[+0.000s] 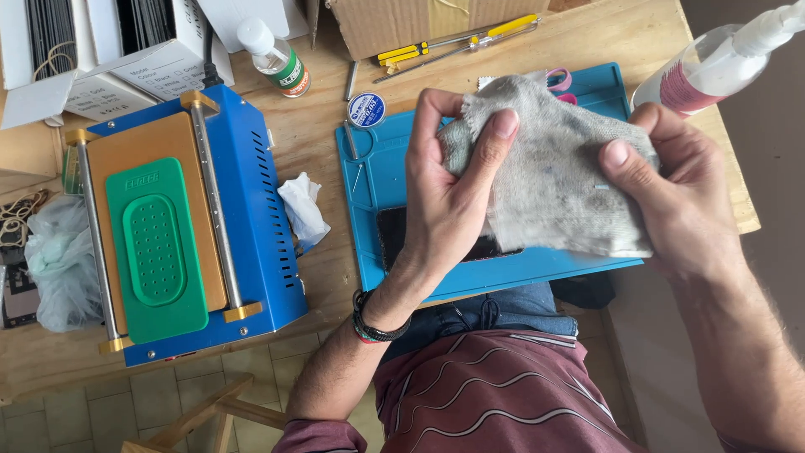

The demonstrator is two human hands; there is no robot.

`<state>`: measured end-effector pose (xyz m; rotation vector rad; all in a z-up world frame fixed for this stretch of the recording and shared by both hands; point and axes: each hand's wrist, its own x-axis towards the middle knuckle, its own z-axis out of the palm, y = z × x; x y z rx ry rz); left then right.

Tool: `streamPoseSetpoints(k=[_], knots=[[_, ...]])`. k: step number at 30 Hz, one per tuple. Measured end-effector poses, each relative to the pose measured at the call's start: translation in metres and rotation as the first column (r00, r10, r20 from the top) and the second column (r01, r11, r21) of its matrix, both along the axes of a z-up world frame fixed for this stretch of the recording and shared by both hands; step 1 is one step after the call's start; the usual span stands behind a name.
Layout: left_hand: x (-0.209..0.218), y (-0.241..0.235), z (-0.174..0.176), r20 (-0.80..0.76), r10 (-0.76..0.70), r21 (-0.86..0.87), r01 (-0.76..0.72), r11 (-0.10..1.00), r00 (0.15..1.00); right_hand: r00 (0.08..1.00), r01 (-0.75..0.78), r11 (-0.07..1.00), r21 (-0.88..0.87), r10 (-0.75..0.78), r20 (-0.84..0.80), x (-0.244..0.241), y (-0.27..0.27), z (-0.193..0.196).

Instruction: The person sprays a cloth with liquid from a bottle and wipes the screen of a smartphone placed on a blue mat. The person repeatedly wipes the screen surface with the damp cloth, then briefly lifts the phone to inspect it.

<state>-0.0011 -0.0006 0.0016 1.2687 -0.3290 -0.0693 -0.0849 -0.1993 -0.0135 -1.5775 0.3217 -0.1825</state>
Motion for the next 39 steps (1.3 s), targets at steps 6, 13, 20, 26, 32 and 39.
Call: streamPoseSetpoints(k=[6,13,20,26,32,39], knots=[[0.002,0.003,0.008,0.192,0.169,0.122,-0.194,0.973,0.967,0.986,-0.165,0.975,-0.146,0.164,-0.016,-0.012,-0.007,0.011],[-0.005,-0.007,-0.005,0.177,0.193,0.072,-0.209,0.975,0.965,0.999,-0.016,0.984,0.180,0.021,-0.026,-0.020,-0.010,-0.016],[-0.071,-0.034,-0.049,-0.266,-0.205,-0.288,0.125,0.949,0.942,0.961,-0.247,0.849,0.466,0.152,0.232,-0.040,0.005,-0.036],[-0.115,-0.030,-0.078,-0.324,-0.311,0.021,0.336,0.942,0.893,0.961,-0.134,0.968,-0.214,0.179,0.208,-0.075,0.023,-0.063],[-0.124,-0.004,-0.117,-0.054,-0.414,0.345,0.406,0.847,0.909,0.892,-0.039,0.783,-0.621,0.307,0.331,-0.100,0.034,-0.084],[-0.074,0.091,-0.076,0.316,-0.365,0.437,0.207,0.875,0.876,0.676,0.070,0.965,-0.252,-0.231,-0.700,-0.067,-0.021,-0.082]])
